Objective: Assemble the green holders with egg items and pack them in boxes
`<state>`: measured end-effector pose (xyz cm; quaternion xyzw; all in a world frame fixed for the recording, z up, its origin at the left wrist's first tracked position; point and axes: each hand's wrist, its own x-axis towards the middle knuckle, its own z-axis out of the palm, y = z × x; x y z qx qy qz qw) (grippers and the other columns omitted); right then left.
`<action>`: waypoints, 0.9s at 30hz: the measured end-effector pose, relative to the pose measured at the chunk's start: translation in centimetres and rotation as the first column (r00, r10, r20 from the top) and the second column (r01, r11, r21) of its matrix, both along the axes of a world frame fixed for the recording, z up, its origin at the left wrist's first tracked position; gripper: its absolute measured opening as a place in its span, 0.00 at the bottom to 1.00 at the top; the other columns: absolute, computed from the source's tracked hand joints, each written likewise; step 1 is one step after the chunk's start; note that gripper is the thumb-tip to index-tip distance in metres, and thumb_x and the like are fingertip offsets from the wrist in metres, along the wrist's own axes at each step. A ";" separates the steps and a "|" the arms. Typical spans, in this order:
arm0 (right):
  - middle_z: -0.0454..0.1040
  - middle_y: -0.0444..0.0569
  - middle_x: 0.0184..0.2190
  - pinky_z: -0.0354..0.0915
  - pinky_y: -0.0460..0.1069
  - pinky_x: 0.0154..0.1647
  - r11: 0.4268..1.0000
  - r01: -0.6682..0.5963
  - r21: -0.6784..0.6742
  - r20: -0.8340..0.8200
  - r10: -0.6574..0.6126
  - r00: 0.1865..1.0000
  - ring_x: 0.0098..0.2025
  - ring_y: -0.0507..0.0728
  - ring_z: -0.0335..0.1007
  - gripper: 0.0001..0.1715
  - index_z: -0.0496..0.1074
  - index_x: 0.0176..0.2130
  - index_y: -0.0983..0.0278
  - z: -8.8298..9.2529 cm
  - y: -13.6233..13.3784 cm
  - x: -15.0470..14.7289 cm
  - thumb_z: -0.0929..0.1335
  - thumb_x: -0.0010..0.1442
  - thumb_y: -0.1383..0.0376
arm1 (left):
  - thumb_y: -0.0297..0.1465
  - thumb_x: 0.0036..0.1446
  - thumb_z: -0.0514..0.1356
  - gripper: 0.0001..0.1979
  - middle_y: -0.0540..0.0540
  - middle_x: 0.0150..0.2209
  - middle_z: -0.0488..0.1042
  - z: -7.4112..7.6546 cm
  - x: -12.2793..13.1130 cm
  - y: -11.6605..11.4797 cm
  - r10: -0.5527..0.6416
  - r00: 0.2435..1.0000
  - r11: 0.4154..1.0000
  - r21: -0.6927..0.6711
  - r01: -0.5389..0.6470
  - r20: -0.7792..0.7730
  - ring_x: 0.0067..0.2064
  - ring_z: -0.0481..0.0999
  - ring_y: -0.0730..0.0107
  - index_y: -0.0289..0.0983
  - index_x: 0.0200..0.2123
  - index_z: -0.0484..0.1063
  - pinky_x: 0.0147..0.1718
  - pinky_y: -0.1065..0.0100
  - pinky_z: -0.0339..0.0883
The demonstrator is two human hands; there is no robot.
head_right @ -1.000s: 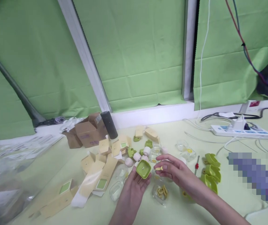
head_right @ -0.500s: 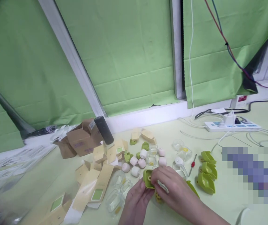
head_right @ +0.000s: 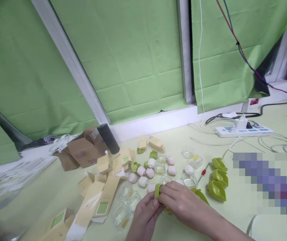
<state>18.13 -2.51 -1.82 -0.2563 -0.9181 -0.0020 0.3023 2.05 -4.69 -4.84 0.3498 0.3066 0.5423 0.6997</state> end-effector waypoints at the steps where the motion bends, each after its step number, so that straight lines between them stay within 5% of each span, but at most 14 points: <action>1: 0.72 0.50 0.29 0.62 0.49 0.29 0.999 -0.020 0.025 0.024 0.020 1.000 0.30 0.55 0.64 0.20 0.68 0.32 0.63 0.1 0.0 0.1 0.54 0.68 0.72 | 0.33 0.45 0.70 0.16 0.42 0.35 0.79 0.0 0.0 0.0 -0.007 1.000 1.000 -0.003 0.007 0.006 0.39 0.75 0.66 0.34 0.39 0.79 0.43 0.66 0.65; 7: 0.76 0.51 0.39 0.64 0.49 0.36 0.996 -0.087 -0.031 -0.012 0.086 0.996 0.37 0.55 0.68 0.16 0.69 0.41 0.62 1.2 0.5 0.9 0.55 0.68 0.73 | 0.38 0.45 0.69 0.16 0.42 0.34 0.79 0.4 -0.1 -0.2 0.028 0.993 0.980 -0.198 -0.006 0.111 0.35 0.76 0.68 0.33 0.34 0.79 0.37 0.69 0.68; 12: 0.76 0.48 0.40 0.66 0.47 0.41 0.961 -0.237 -0.141 -0.170 0.212 0.962 0.41 0.52 0.71 0.12 0.67 0.46 0.60 2.0 0.2 2.2 0.61 0.66 0.72 | 0.35 0.42 0.70 0.15 0.43 0.27 0.77 1.1 -0.1 -0.4 -0.060 0.997 0.980 -0.191 0.051 -0.042 0.30 0.74 0.71 0.29 0.31 0.79 0.30 0.72 0.67; 14: 0.74 0.50 0.44 0.66 0.48 0.46 0.945 -0.213 -0.248 -0.211 0.162 0.964 0.47 0.54 0.70 0.15 0.64 0.50 0.59 2.2 -0.2 2.7 0.64 0.63 0.70 | 0.34 0.43 0.69 0.13 0.44 0.26 0.76 1.4 0.0 -0.5 -0.064 0.995 0.988 -0.146 0.052 -0.078 0.27 0.71 0.74 0.29 0.29 0.79 0.25 0.74 0.64; 18: 0.65 0.54 0.58 0.65 0.55 0.54 0.884 -0.069 -0.463 -0.128 0.010 0.992 0.58 0.64 0.62 0.45 0.57 0.60 0.57 2.1 -1.0 2.4 0.76 0.47 0.58 | 0.32 0.43 0.67 0.09 0.45 0.27 0.76 1.2 0.0 -0.5 -0.052 0.988 0.994 -0.105 0.036 -0.146 0.27 0.69 0.73 0.31 0.28 0.78 0.27 0.73 0.63; 22: 0.74 0.49 0.46 0.67 0.53 0.49 0.862 0.001 -0.507 -0.131 -0.078 0.988 0.48 0.60 0.70 0.30 0.67 0.50 0.58 1.8 -1.9 1.5 0.74 0.47 0.67 | 0.37 0.37 0.71 0.15 0.50 0.20 0.71 -0.3 -0.2 -0.1 0.028 0.978 0.997 -0.062 -0.042 -0.205 0.24 0.67 0.75 0.33 0.20 0.72 0.25 0.73 0.61; 27: 0.74 0.47 0.45 0.67 0.51 0.48 0.853 0.002 -0.522 -0.185 -0.116 0.976 0.47 0.59 0.70 0.29 0.67 0.49 0.57 1.9 -2.3 2.4 0.73 0.47 0.66 | 0.43 0.34 0.72 0.20 0.47 0.24 0.74 -1.2 -0.2 0.3 0.082 0.976 0.997 0.017 -0.080 -0.203 0.27 0.70 0.71 0.35 0.19 0.69 0.28 0.70 0.65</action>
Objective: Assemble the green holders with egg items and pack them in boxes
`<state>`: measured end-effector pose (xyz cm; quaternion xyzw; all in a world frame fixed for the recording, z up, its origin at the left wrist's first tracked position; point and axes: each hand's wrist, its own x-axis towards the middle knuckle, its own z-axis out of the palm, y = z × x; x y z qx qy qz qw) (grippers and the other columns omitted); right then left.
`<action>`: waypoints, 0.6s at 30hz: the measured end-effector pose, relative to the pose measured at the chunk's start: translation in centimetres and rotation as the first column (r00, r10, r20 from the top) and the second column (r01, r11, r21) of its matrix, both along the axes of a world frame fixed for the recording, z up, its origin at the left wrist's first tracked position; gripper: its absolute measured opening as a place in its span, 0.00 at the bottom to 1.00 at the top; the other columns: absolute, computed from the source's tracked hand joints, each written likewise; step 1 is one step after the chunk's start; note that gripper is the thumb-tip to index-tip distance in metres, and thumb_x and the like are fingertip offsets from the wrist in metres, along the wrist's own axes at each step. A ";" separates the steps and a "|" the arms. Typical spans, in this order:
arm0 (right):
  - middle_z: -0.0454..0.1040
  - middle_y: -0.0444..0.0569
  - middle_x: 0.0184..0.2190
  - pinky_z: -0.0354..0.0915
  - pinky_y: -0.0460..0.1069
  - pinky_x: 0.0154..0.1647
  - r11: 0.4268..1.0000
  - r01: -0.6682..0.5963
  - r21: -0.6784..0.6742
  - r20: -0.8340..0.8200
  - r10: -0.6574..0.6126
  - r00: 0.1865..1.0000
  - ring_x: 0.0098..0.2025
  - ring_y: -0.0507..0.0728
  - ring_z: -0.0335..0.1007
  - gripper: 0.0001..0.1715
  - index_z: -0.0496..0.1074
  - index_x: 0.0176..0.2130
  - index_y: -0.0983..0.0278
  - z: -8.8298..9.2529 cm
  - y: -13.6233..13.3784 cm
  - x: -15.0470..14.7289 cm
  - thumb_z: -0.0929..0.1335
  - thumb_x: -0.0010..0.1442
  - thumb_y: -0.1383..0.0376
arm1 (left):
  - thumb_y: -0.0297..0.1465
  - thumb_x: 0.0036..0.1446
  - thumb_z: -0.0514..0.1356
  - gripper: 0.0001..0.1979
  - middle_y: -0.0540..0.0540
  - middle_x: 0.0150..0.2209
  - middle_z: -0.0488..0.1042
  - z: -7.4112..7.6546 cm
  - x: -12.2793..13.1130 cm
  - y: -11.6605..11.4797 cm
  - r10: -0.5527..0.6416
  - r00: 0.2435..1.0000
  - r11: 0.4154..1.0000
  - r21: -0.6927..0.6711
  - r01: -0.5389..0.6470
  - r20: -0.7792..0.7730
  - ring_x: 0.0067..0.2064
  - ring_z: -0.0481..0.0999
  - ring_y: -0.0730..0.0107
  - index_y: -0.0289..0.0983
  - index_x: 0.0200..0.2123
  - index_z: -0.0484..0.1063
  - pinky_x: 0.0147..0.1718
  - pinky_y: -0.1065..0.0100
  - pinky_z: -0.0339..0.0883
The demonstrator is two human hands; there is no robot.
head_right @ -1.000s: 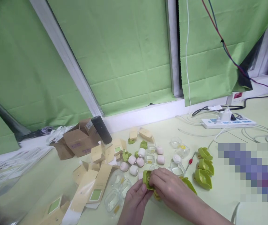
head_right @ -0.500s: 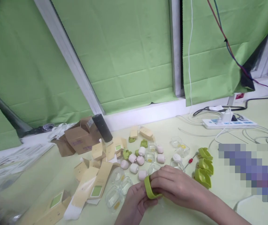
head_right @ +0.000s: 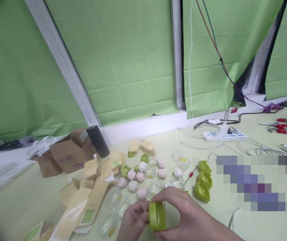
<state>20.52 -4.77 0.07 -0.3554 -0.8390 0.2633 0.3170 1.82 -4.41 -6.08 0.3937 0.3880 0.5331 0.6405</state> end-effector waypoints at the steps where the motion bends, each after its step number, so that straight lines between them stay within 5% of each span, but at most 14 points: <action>1: 0.73 0.48 0.46 0.67 0.52 0.49 0.999 0.037 0.000 -0.004 -0.037 0.999 0.48 0.59 0.70 0.28 0.66 0.50 0.57 0.0 0.7 0.8 0.72 0.49 0.65 | 0.44 0.36 0.72 0.20 0.46 0.26 0.75 0.1 0.0 0.0 -0.006 1.000 1.000 0.007 0.006 0.019 0.28 0.72 0.69 0.35 0.21 0.70 0.30 0.68 0.66; 3: 0.71 0.51 0.50 0.66 0.54 0.51 0.984 0.177 0.028 0.011 -0.177 0.984 0.51 0.61 0.68 0.26 0.65 0.52 0.58 0.2 3.2 3.1 0.69 0.54 0.60 | 0.43 0.36 0.71 0.20 0.44 0.29 0.77 0.5 -0.2 0.1 0.004 0.997 1.000 0.027 -0.006 0.072 0.32 0.74 0.66 0.36 0.26 0.72 0.33 0.65 0.67; 5: 0.70 0.54 0.51 0.66 0.55 0.50 0.901 0.421 0.104 0.092 -0.430 0.898 0.51 0.62 0.68 0.25 0.63 0.53 0.60 0.2 6.9 6.1 0.65 0.57 0.55 | 0.42 0.36 0.72 0.20 0.44 0.30 0.77 0.9 -0.4 0.2 0.036 0.994 0.998 0.041 -0.041 0.107 0.33 0.74 0.64 0.36 0.29 0.72 0.34 0.65 0.66; 8: 0.73 0.63 0.45 0.64 0.65 0.48 0.784 0.593 0.185 0.231 -0.621 0.749 0.48 0.72 0.68 0.27 0.67 0.46 0.67 -0.3 12.2 10.4 0.67 0.49 0.55 | 0.37 0.39 0.70 0.16 0.45 0.27 0.77 1.0 -0.6 0.1 0.078 0.994 0.993 0.081 -0.084 0.080 0.31 0.73 0.66 0.36 0.28 0.70 0.31 0.67 0.64; 13: 0.78 0.58 0.28 0.69 0.60 0.33 0.825 0.556 0.103 0.339 -0.555 0.760 0.31 0.69 0.75 0.10 0.71 0.28 0.61 -2.1 14.7 13.1 0.67 0.41 0.61 | 0.26 0.41 0.63 0.09 0.49 0.22 0.75 0.6 0.0 -0.2 0.125 0.992 0.983 0.132 -0.128 0.033 0.25 0.70 0.71 0.38 0.27 0.65 0.29 0.68 0.61; 18: 0.74 0.66 0.46 0.65 0.62 0.47 0.911 0.398 0.109 0.331 -0.411 0.849 0.47 0.71 0.71 0.20 0.74 0.41 0.64 -0.8 15.0 7.5 0.65 0.50 0.58 | 0.21 0.39 0.56 0.09 0.51 0.20 0.73 0.5 0.4 -0.5 0.123 0.991 0.989 0.091 -0.118 -0.057 0.24 0.68 0.74 0.38 0.27 0.63 0.30 0.69 0.61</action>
